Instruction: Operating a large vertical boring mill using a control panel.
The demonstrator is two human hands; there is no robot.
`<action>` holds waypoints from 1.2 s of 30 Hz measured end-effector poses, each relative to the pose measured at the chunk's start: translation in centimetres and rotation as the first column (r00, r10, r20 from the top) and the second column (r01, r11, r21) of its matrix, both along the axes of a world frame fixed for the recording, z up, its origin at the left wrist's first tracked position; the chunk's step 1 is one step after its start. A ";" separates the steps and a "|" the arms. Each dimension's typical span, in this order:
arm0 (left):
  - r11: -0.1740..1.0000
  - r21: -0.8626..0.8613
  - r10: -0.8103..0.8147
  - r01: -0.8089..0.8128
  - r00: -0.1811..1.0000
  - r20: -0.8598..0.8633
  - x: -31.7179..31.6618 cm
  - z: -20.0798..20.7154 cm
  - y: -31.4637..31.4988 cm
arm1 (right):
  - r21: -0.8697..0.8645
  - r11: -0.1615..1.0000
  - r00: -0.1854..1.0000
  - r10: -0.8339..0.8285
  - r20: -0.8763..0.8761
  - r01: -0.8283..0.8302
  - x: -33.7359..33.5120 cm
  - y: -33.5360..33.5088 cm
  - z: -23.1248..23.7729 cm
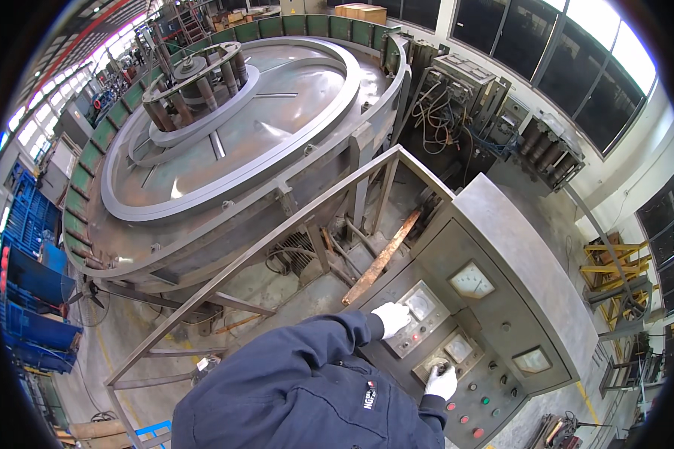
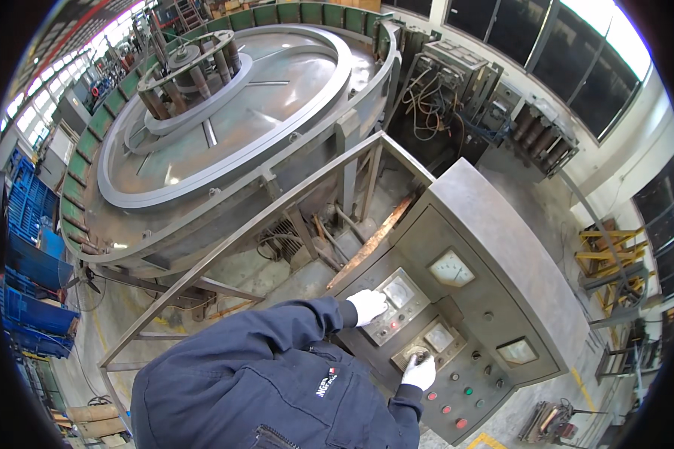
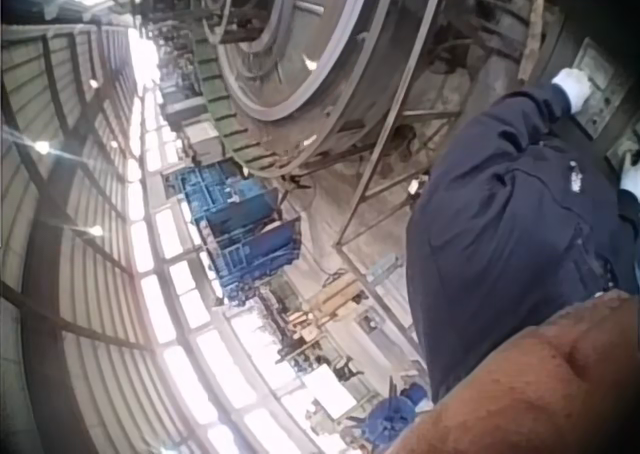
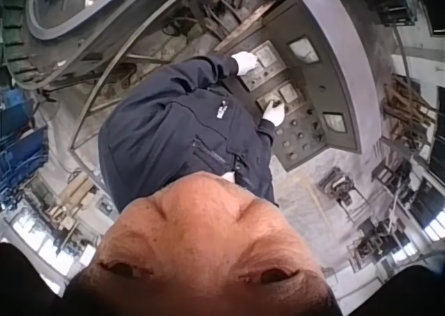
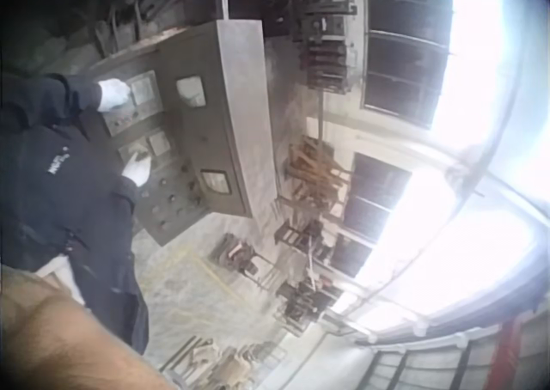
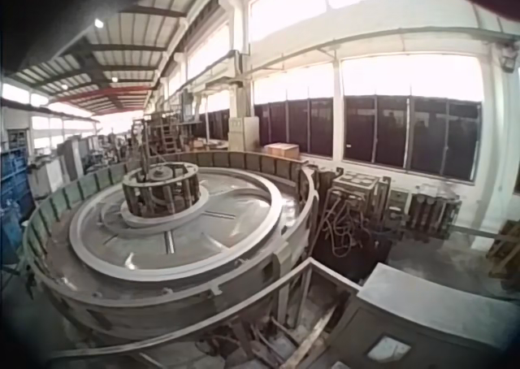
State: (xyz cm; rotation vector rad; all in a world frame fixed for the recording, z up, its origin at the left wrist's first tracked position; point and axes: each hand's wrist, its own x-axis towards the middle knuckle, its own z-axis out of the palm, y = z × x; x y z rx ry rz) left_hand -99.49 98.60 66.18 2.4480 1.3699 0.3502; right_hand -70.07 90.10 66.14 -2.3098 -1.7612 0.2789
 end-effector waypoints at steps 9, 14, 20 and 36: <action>1.000 -0.005 -0.008 0.008 1.000 -0.005 -0.1 0.0 0.2 | -0.001 1.000 0.998 -0.016 -0.053 0.016 0.2 0.0 -0.1; 0.999 0.041 -0.014 0.013 1.000 0.023 -0.4 -0.2 0.0 | -0.045 0.999 0.999 -0.019 -0.033 0.017 0.5 0.0 -0.5; 0.999 0.041 -0.018 0.017 1.000 0.024 -0.5 0.0 0.0 | -0.059 0.998 0.998 -0.038 -0.043 0.035 -0.2 0.2 0.7; 1.000 0.020 -0.020 0.019 0.999 0.033 -0.3 0.0 0.4 | -0.062 0.997 0.999 -0.039 0.009 0.040 0.1 0.2 0.1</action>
